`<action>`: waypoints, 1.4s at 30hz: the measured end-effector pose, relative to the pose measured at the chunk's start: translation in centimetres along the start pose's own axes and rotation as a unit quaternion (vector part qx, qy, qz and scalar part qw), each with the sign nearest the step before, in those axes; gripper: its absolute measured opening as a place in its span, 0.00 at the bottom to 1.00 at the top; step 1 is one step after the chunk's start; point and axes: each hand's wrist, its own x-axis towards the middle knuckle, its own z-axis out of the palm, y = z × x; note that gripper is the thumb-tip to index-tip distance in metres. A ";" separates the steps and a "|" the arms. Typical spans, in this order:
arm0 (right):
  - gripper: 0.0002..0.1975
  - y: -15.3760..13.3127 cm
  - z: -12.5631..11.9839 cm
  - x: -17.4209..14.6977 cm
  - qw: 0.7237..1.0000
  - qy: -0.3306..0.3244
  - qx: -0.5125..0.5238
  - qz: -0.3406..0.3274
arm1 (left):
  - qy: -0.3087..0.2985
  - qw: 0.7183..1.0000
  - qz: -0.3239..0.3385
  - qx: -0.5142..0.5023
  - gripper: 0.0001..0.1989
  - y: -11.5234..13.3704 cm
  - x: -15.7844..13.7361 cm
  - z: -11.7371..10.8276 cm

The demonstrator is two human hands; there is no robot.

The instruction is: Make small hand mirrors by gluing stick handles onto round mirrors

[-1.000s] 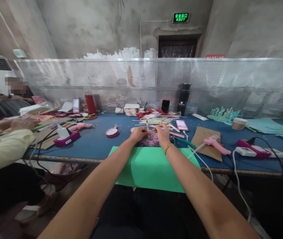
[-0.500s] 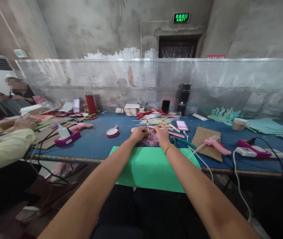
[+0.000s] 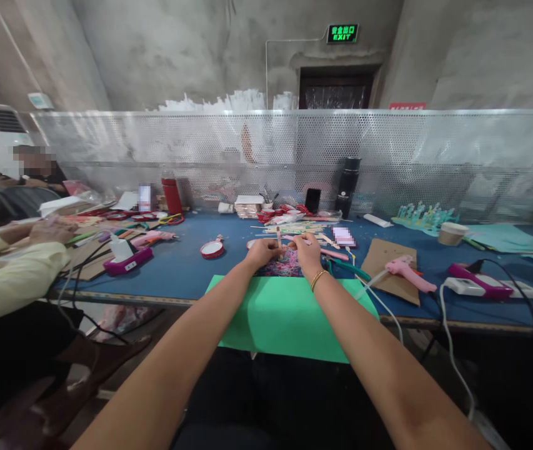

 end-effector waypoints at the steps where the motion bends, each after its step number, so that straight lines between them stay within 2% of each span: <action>1: 0.05 0.0 0.0 0.0 1.000 0.000 0.003 -0.001 | -0.003 1.000 0.000 -0.002 0.24 0.0 0.0 0.0; 5: 0.05 -0.1 0.1 -0.1 1.000 -0.024 0.020 -0.001 | -0.012 1.000 0.000 -0.013 0.24 0.0 0.0 0.1; 10: 0.05 -0.1 0.0 0.0 1.000 0.005 0.004 -0.002 | -0.011 1.000 -0.005 -0.012 0.24 -0.3 0.1 0.2; 15: 0.05 -0.1 0.1 0.1 1.000 -0.021 0.014 0.003 | -0.008 1.000 -0.003 -0.015 0.23 -0.5 0.2 0.2; 20: 0.05 -0.2 0.0 -0.1 1.000 0.011 0.004 0.004 | -0.005 1.000 -0.001 -0.006 0.24 -0.6 0.3 0.2; 24: 0.05 0.0 0.0 -0.1 1.000 -0.021 0.001 0.003 | -0.011 1.000 0.003 -0.007 0.24 -0.7 0.3 0.1; 29: 0.04 0.3 0.0 0.1 1.000 0.013 -0.011 0.011 | -0.005 1.000 0.005 0.008 0.24 -0.3 0.1 -0.1; 33: 0.05 0.3 0.1 0.1 1.000 -0.013 0.000 0.013 | -0.004 1.000 0.006 0.006 0.25 -0.2 0.0 -0.1; 38: 0.04 0.2 0.0 0.1 1.000 0.013 -0.011 0.011 | -0.005 1.000 0.004 0.009 0.26 -0.3 0.1 -0.1; 42: 0.05 0.0 0.0 0.1 1.000 -0.010 -0.005 0.008 | -0.012 1.000 0.004 0.004 0.26 -0.5 0.3 0.0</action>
